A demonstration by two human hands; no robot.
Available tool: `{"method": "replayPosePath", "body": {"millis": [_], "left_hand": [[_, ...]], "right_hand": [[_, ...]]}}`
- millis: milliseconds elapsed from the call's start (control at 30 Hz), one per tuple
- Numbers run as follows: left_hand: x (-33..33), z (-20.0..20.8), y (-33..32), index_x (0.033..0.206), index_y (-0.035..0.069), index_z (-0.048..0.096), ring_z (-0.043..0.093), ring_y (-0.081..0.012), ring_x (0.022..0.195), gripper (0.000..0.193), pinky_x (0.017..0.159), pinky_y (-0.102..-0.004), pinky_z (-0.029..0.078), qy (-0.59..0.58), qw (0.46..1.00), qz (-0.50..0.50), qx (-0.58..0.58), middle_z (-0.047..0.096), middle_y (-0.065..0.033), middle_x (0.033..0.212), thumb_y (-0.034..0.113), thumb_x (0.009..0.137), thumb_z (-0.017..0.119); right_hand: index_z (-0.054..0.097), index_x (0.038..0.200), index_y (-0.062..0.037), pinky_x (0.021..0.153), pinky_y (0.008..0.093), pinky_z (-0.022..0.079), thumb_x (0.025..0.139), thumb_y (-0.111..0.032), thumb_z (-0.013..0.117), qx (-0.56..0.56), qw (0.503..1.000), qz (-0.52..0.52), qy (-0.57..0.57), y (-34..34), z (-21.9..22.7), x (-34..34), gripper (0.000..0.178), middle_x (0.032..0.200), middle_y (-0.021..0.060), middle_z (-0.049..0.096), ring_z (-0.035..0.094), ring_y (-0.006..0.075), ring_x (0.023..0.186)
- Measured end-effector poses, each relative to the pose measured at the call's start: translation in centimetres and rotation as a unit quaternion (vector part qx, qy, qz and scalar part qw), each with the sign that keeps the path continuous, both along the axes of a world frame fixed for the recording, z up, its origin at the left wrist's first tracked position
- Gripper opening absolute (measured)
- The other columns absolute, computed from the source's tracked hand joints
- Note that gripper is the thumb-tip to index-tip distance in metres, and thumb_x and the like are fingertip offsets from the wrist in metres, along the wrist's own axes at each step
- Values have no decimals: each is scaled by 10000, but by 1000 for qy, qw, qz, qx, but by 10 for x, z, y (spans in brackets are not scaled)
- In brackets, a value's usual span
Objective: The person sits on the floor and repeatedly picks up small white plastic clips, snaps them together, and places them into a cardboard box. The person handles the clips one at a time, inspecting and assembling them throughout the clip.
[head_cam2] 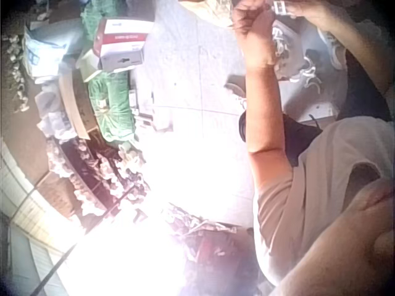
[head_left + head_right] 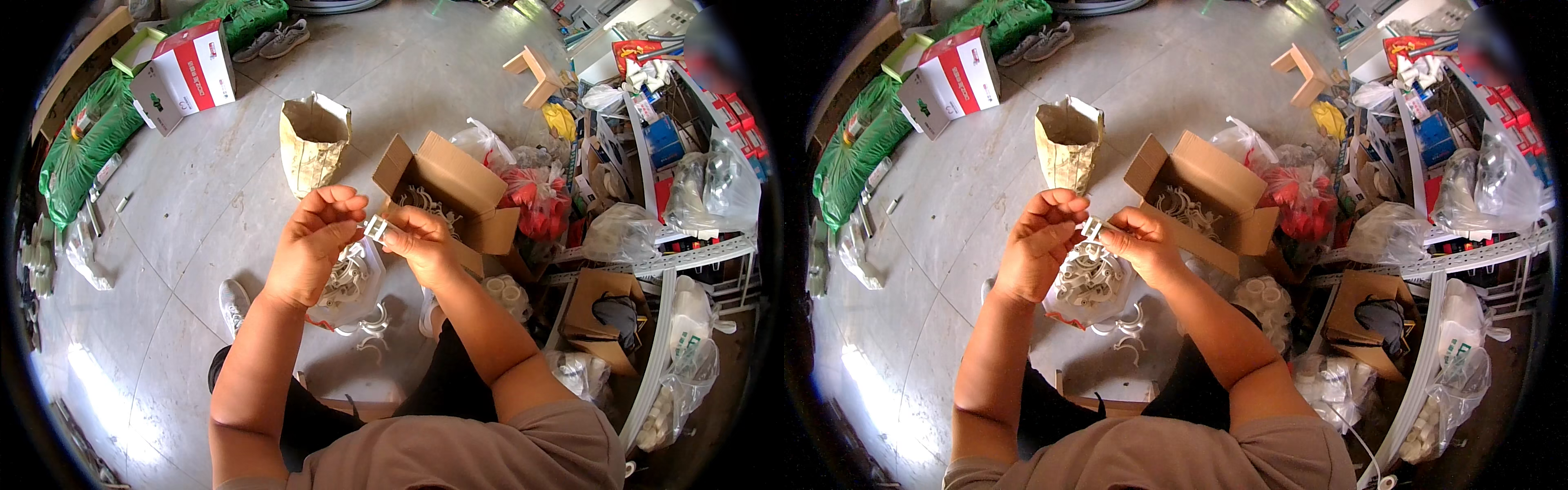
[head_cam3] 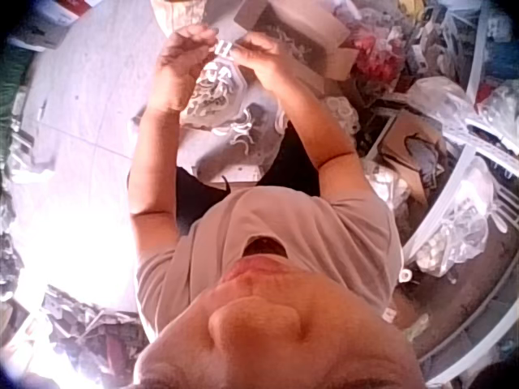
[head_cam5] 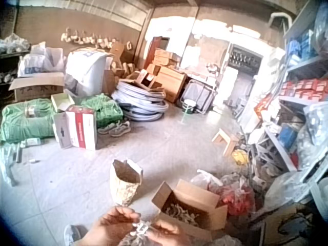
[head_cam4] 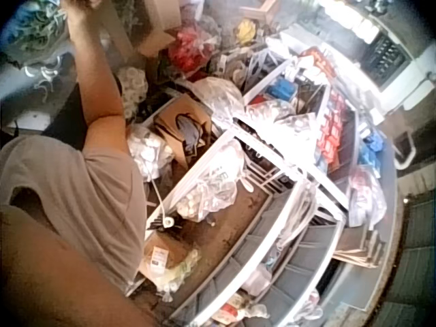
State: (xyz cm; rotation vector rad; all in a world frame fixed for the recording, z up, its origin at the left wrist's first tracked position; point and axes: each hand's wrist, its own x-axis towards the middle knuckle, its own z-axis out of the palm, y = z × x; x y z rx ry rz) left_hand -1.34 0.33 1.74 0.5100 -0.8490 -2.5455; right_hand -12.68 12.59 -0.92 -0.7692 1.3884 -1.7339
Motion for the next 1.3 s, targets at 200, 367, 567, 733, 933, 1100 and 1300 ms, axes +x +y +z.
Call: {"method": "replayPosePath", "body": {"millis": [200,367,567,733,933,1100,1300], "left_hand": [[2,-25,-6,990,34,505,529,-103,808,176,749,-238,433,31,992,-76,-99,569,-29,896,39,822,555],[1,-10,-2,948,37,531,538,-112,771,129,708,-261,455,-17,998,-17,-62,562,-22,842,91,834,558],[4,-22,-4,903,31,540,545,-103,737,103,671,-240,463,-43,990,-54,-123,566,-24,817,101,832,567],[1,-18,0,867,12,530,515,-67,710,66,647,-203,439,-41,975,-1,-220,557,-10,778,29,819,572],[1,-22,4,897,26,523,513,-62,733,87,658,-197,433,-8,964,35,-262,557,-6,796,-8,821,548],[-1,-14,0,898,38,517,548,-103,746,106,698,-229,458,4,995,36,-88,573,-25,824,-1,809,560],[3,-22,-3,878,44,523,539,-94,702,99,661,-223,456,-32,991,-22,-131,564,-14,786,49,803,588]], "right_hand": [[556,753,-19,568,186,350,790,-138,631,8,1000,13,19,-1,0,2,145,687,-35,525,438,33,632],[556,769,-17,564,184,344,791,-127,628,13,1000,20,6,1,-2,4,133,690,-34,517,428,29,630],[551,786,-13,566,185,345,799,-130,621,9,999,16,49,-1,-2,2,137,696,-34,512,424,27,633],[550,791,-14,565,183,348,802,-138,622,9,998,9,57,0,-8,1,145,699,-36,512,423,26,632],[547,801,-17,577,185,351,808,-153,619,-1,998,18,62,-1,-5,2,154,716,-37,513,425,25,648],[541,813,-17,586,181,349,811,-155,617,-23,998,10,60,-2,-13,-1,157,726,-42,510,419,21,658],[547,716,-37,595,257,363,756,-200,655,-5,967,-29,254,-4,-10,-4,200,658,9,518,460,115,612]]}}
